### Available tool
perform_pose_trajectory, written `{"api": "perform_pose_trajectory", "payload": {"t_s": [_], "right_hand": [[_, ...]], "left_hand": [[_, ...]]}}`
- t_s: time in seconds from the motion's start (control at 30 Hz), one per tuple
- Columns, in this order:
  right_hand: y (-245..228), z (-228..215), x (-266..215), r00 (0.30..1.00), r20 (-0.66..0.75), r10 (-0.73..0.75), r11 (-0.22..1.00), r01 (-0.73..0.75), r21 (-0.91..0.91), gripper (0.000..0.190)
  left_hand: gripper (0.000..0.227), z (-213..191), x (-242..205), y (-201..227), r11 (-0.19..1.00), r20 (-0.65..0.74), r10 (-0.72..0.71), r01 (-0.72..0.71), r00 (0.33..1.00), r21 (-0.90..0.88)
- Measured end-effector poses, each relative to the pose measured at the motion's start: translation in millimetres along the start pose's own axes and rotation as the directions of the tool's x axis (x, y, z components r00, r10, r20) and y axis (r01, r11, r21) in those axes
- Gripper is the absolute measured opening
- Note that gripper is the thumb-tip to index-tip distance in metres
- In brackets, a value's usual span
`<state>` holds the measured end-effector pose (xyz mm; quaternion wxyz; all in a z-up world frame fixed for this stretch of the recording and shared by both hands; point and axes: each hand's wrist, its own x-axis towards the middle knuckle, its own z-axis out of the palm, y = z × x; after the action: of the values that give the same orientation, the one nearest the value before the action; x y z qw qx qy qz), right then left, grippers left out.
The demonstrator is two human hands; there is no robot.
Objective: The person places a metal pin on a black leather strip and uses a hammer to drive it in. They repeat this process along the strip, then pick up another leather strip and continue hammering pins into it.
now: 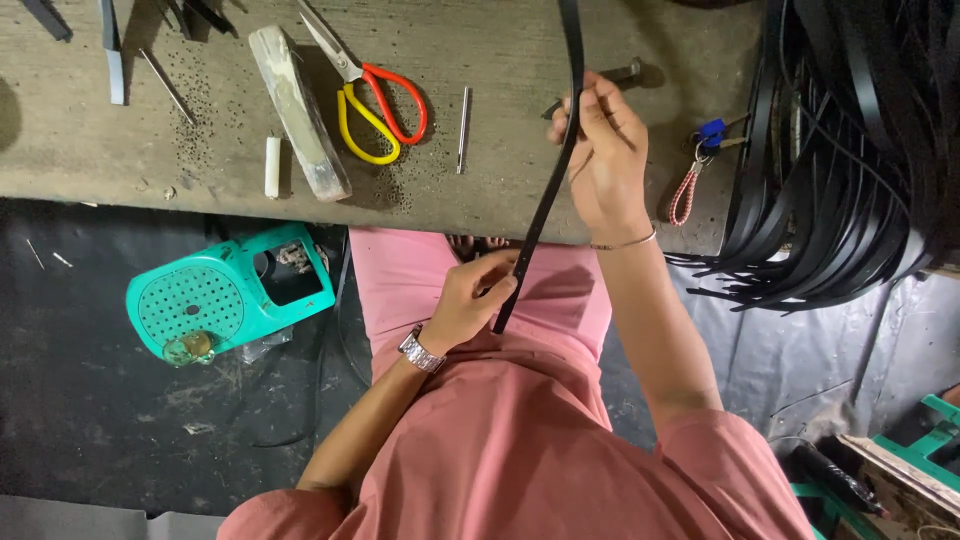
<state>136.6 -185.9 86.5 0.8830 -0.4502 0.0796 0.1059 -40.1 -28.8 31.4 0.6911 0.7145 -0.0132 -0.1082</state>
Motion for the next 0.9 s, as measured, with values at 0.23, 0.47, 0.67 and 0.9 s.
{"api": "perform_pose_trajectory", "payload": {"t_s": [0.23, 0.47, 0.67, 0.9], "right_hand": [[-6, -2, 3, 0.971, 0.106, 0.212, 0.941, -0.232, 0.247, 0.018], [-4, -10, 6, 0.981, 0.122, 0.15, 0.921, -0.183, 0.343, 0.033], [-12, -5, 1, 0.991, -0.057, 0.118, 0.93, -0.09, 0.355, 0.051], [9, -32, 9, 0.991, 0.127, -0.038, 0.885, -0.026, 0.465, 0.043]], "left_hand": [[0.025, -2, 0, -18, 0.944, 0.188, -0.175, 0.219, 0.967, -0.248], [0.011, 1, -2, -19, 0.875, 0.145, -0.094, 0.151, 0.985, -0.46], [0.013, -5, -5, -21, 0.977, -0.005, -0.069, 0.066, 0.998, -0.205], [0.027, -3, -6, -7, 0.999, -0.063, -0.003, 0.001, 0.998, -0.033]]}}
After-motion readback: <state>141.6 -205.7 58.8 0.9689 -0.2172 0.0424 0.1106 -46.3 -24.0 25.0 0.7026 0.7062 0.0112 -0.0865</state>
